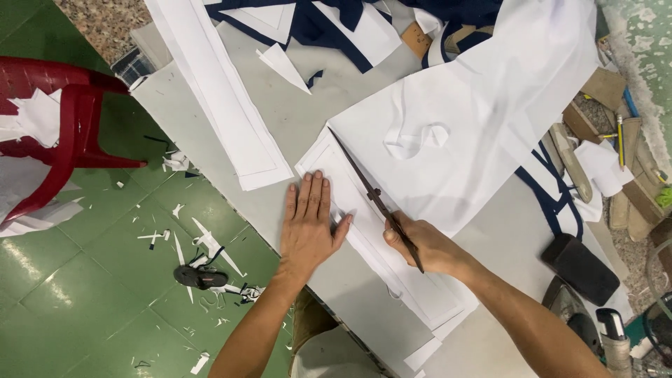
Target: The person cuts a large piece of white fabric into strips using shears on a work table. They repeatedly cut along the length of the fabric, separating long strips and occasionally adjusting the material's position.
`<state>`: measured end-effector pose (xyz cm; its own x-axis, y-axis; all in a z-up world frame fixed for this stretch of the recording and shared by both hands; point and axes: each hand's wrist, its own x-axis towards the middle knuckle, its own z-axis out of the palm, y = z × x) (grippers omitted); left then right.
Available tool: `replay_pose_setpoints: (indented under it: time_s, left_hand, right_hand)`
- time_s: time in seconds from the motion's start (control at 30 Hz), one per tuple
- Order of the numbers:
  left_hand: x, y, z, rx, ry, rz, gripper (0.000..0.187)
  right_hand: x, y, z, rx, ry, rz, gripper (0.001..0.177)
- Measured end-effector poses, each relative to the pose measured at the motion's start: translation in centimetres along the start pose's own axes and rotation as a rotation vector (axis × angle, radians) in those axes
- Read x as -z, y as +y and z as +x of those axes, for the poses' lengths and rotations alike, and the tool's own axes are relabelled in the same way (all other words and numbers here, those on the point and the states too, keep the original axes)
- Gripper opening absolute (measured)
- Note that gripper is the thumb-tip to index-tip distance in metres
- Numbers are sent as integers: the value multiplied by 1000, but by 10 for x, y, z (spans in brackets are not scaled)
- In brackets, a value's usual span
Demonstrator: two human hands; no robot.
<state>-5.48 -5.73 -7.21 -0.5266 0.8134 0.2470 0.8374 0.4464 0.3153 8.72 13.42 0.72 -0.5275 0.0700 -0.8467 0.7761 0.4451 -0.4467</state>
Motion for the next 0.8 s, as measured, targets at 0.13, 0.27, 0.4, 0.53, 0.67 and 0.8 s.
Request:
replay_pose_setpoints:
  time_s: [0.13,0.27,0.4,0.53,0.67,0.8]
  left_hand:
    - [2,1,0,2,-2,1,74]
    - [1,1,-2,0,7,-13,74]
    - [0,2,-4,-3,16,-14,74]
    - [3,2,-2,-22,21,-18,73]
    - [11,2,3,-44,3,-57,73]
    - [21,-13,3,-134,-3,-268,75]
  right_hand:
    - [2,5,-1,12,-23,70,71]
    - [11,10,-2,19,-64,62,86]
    - [16,12,1,58,-33,78,81]
    - [20,-2,-8,58,-3,59,79]
    - [6,-10,-24,98,89,200,69]
    - [-41,-12,-20,271,275,417,50]
